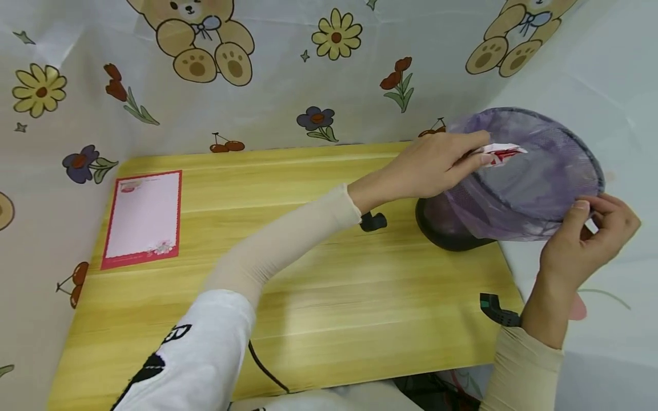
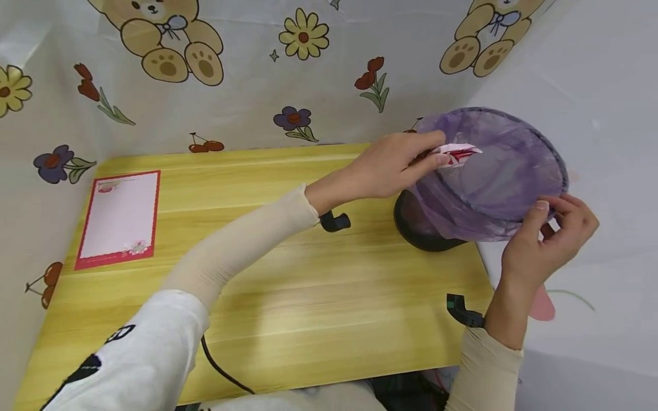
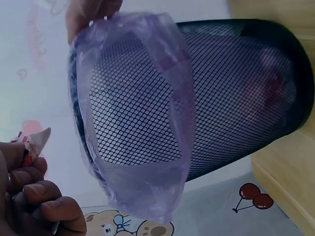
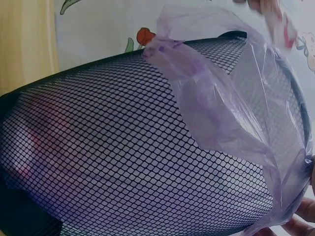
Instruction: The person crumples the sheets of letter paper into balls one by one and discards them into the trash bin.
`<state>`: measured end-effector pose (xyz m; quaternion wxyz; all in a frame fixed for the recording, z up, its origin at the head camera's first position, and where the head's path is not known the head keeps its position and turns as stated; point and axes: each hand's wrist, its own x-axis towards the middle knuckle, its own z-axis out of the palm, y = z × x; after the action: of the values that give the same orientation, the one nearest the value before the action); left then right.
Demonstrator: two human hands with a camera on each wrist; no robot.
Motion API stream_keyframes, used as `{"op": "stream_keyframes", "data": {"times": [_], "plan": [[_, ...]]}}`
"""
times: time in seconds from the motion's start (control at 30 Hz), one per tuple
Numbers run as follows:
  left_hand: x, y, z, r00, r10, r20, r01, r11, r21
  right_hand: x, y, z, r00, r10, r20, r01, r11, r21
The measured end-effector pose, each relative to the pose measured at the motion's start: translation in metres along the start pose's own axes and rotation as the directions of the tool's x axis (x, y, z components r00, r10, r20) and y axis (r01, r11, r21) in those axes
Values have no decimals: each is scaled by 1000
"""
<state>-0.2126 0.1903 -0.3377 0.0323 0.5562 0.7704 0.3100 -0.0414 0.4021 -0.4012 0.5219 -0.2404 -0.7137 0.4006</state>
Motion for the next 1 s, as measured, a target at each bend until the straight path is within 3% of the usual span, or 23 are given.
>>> {"op": "stream_keyframes", "data": {"times": [0.17,0.3,0.43,0.57,0.7,0.8,0.9,1.0], "plan": [[22,-1,3,997,-65,34,62,994,85,-2,-2,6,1000,-1,23,1,1000,-7],[33,-2,7,996,-83,23,80,992,101,-2,-2,8,999,4,32,-4,1000,-20],[37,-3,11,996,-89,-7,89,992,88,-1,-1,9,999,-2,42,3,1000,-28],[30,-7,12,996,-92,-18,92,995,45,-1,-2,8,999,-11,52,12,1000,-24],[9,-16,11,992,-124,-38,123,992,-16,-2,-4,6,999,-36,41,38,998,-55],[-20,-32,12,981,-168,-95,162,984,-67,-3,-3,4,995,-97,-1,96,991,-96],[-59,-57,18,965,-206,-164,187,974,-125,-8,-7,5,984,-171,-50,164,979,-120],[-110,-89,24,941,-258,-217,224,960,-169,-21,-22,13,964,-254,-77,244,962,-122]]}}
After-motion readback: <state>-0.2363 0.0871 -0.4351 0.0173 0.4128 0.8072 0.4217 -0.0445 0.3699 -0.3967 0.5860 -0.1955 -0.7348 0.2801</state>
